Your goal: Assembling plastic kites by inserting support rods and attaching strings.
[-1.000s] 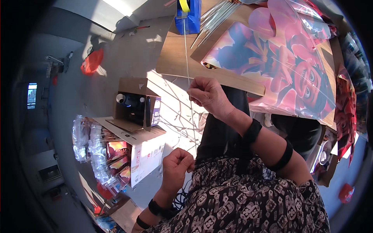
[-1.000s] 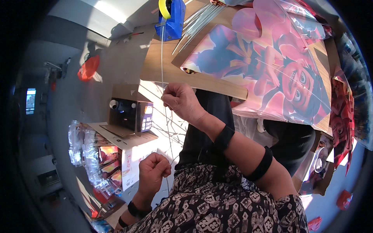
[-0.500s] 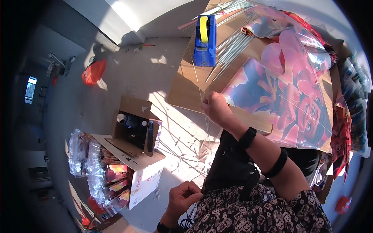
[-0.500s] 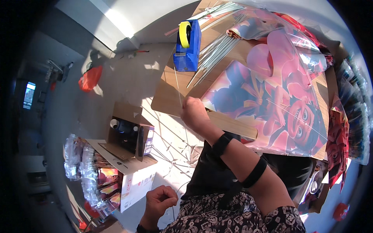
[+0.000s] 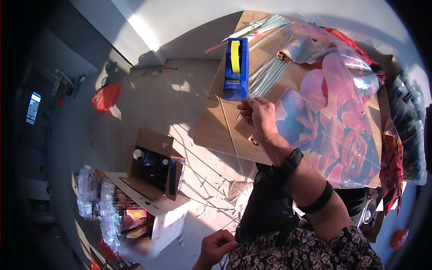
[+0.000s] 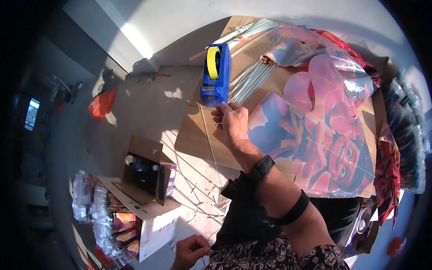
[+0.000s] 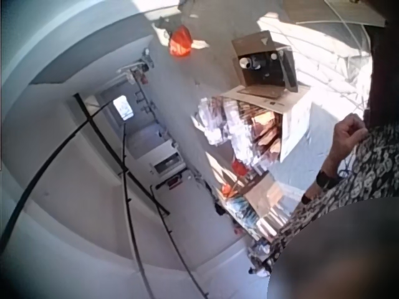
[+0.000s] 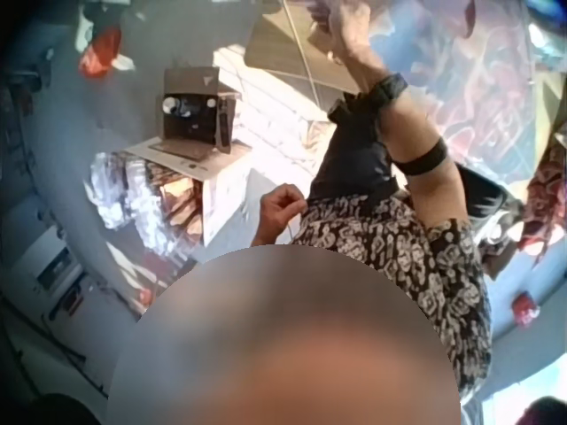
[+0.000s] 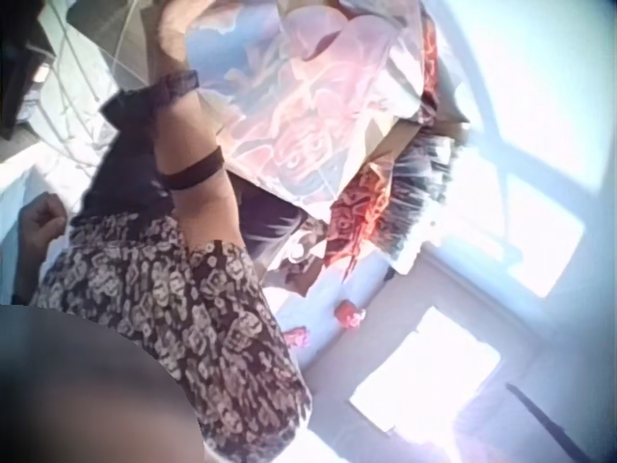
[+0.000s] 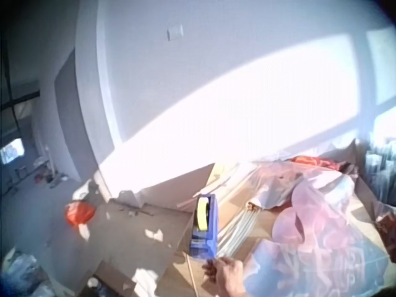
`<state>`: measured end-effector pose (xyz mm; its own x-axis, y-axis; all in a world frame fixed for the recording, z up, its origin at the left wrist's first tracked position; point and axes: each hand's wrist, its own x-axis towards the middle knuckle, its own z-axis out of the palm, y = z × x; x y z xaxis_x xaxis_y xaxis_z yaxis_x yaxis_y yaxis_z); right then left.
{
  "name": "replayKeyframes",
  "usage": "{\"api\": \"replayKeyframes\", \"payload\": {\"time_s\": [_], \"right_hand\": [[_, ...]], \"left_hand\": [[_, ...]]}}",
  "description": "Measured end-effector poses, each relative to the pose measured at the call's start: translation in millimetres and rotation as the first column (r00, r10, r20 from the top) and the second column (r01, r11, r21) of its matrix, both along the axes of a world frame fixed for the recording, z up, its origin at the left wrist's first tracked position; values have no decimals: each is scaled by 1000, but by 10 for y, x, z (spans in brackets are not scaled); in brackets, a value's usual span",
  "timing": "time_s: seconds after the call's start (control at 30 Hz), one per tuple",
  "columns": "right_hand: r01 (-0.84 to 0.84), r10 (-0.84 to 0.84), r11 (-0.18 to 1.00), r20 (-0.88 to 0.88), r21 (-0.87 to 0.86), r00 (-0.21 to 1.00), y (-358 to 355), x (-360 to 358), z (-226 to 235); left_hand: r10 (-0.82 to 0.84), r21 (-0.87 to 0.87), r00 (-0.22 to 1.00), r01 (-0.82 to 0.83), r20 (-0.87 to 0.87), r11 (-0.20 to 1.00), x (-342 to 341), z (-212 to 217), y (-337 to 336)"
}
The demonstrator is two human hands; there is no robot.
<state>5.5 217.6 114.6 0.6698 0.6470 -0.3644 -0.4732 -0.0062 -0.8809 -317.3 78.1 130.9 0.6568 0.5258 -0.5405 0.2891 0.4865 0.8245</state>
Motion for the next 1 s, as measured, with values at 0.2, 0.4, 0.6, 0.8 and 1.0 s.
{"api": "replayKeyframes", "payload": {"time_s": [0.2,0.4,0.6,0.8,1.0], "right_hand": [[24,-25,999,26,44,999,297,287,12],[-74,62,978,66,193,996,233,299,-219],[-82,80,995,-28,-60,996,165,113,-163],[-12,10,995,-19,-101,1000,401,221,-177],[39,-35,971,21,-236,999,359,56,-300]], "left_hand": [[81,5,994,-82,67,997,110,95,-3],[-7,14,994,9,-105,1000,-356,-574,-29],[146,-161,980,-167,-139,973,-655,-895,-29],[85,-176,981,-116,-176,977,-556,-772,-11],[-25,-104,989,10,-148,995,-596,-798,49]]}}
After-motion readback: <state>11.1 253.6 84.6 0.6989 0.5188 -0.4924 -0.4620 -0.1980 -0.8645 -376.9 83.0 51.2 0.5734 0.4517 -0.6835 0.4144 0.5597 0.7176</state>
